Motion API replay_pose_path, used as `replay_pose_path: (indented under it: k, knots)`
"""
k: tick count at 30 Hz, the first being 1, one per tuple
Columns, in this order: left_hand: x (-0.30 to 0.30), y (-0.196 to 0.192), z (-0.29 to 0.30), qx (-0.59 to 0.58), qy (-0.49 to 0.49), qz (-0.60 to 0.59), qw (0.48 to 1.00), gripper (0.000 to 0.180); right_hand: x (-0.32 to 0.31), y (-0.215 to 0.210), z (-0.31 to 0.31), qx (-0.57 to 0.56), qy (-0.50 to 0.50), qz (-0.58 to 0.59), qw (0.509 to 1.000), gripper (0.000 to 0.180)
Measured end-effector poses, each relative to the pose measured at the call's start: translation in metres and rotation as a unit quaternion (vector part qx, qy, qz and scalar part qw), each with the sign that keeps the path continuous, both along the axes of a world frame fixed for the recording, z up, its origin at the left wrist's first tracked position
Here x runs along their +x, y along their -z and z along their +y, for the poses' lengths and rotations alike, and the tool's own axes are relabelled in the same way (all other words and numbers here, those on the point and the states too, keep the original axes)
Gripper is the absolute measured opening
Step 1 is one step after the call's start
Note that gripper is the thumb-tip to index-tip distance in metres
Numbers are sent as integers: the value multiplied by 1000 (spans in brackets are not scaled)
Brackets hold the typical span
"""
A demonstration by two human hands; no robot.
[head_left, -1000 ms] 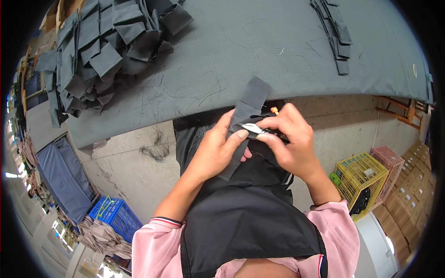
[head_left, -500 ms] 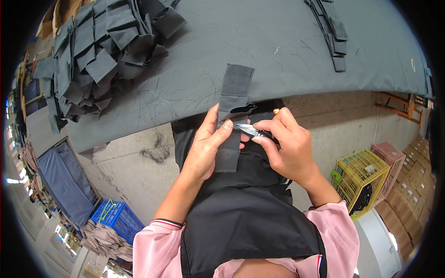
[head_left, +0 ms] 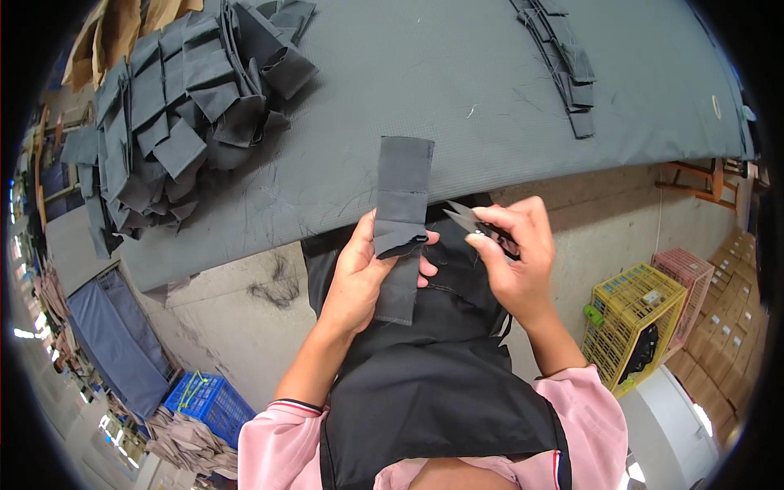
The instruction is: Trimming and preparing small black fabric pieces using thread snips on a large work table.
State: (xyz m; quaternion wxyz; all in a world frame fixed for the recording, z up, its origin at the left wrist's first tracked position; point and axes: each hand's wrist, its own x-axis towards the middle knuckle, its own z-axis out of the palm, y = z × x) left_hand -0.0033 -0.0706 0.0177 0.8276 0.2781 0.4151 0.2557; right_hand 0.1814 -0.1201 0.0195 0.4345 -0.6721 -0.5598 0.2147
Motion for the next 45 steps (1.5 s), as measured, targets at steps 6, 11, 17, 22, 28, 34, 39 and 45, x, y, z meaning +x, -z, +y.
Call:
replay_pose_path:
  k: [6,11,17,22,28,34,39,45]
  knots:
    - [4,-3,-3,-11,2,-20,1000,41,-8,9,15,25,-19,-71,997,26]
    - [2,-1,-6,-24,0,-38,999,41,-12,10,15,52,-34,-123,990,26]
    - [3,1,-6,-43,8,-64,997,40,-10,15,11,59,-26,-112,992,25]
    - [3,-2,-7,-49,10,-61,997,42,-9,9,8,52,17,-46,997,24]
    - [1,0,-8,-30,13,-54,998,50,-11,11,7,49,0,-61,997,24]
    - [6,0,-13,20,26,10,999,58,-18,12,18,67,-23,-94,993,27]
    - [6,-4,-12,39,41,36,998,59,-18,17,18,103,-37,-159,981,30]
    - [5,-4,-13,44,61,67,995,60,-18,15,20,109,-75,-154,979,34]
